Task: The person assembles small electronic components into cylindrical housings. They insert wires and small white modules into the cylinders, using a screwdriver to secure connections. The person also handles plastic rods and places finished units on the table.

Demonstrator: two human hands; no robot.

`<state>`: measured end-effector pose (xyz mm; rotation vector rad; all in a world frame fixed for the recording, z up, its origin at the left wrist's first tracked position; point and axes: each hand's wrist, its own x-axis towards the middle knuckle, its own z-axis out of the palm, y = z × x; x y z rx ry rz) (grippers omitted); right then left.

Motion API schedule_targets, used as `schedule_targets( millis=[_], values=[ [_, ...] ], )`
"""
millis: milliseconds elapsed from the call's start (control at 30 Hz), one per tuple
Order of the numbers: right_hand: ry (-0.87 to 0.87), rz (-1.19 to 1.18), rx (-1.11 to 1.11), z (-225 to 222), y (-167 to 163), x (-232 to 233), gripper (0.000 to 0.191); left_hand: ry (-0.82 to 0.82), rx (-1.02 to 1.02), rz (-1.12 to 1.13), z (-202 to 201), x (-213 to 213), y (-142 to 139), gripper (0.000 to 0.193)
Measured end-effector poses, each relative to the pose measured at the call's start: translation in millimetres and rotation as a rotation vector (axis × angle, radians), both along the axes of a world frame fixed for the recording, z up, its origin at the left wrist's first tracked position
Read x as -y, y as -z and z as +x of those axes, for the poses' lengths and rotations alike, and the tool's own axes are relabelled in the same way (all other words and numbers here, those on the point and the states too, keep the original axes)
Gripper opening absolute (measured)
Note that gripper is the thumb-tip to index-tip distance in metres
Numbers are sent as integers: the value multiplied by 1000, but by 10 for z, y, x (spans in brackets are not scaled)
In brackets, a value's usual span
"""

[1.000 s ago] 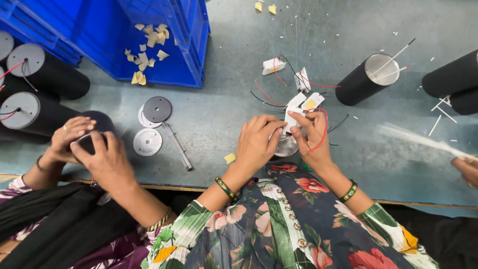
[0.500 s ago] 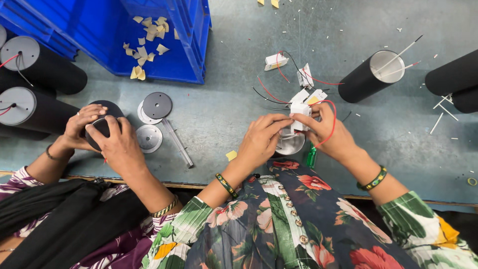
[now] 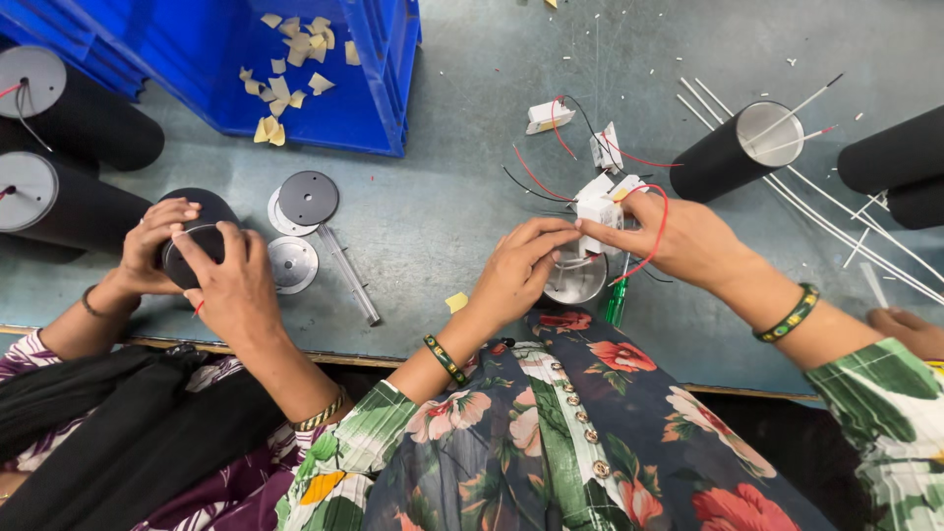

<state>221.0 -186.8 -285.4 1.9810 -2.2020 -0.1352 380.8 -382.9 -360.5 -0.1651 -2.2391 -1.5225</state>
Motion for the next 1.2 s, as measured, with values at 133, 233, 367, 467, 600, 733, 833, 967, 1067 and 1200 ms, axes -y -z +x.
schedule_targets(
  millis=[133,233,367,467,600,733,833,967,1067,1200],
  values=[
    [-65,6,-40,12,-170,102,52,12,17,-36,7,60,-16,36],
    [-83,-24,82,28,-326,170,52,-18,-9,-63,7,135,-32,36],
    [27,185,119,68,-487,241,59,-77,-16,-172,28,190,-12,30],
    [232,412,311,64,-540,266,64,-88,-20,-275,33,156,42,29],
    [224,463,620,-61,-445,202,62,-80,-44,-330,-35,105,136,28],
    [222,467,1014,-271,-67,13,53,-54,-42,-373,-130,123,201,18],
    [461,452,1475,-387,336,-191,51,-32,-75,-414,-146,142,227,16],
    [612,257,1732,-516,772,-403,48,-25,-101,-462,-140,105,255,19],
    [765,100,1842,-551,937,-466,42,-74,-146,-491,-161,59,277,15],
    [624,113,1825,-546,888,-420,47,-129,-175,-495,-195,66,298,12]
  ],
)
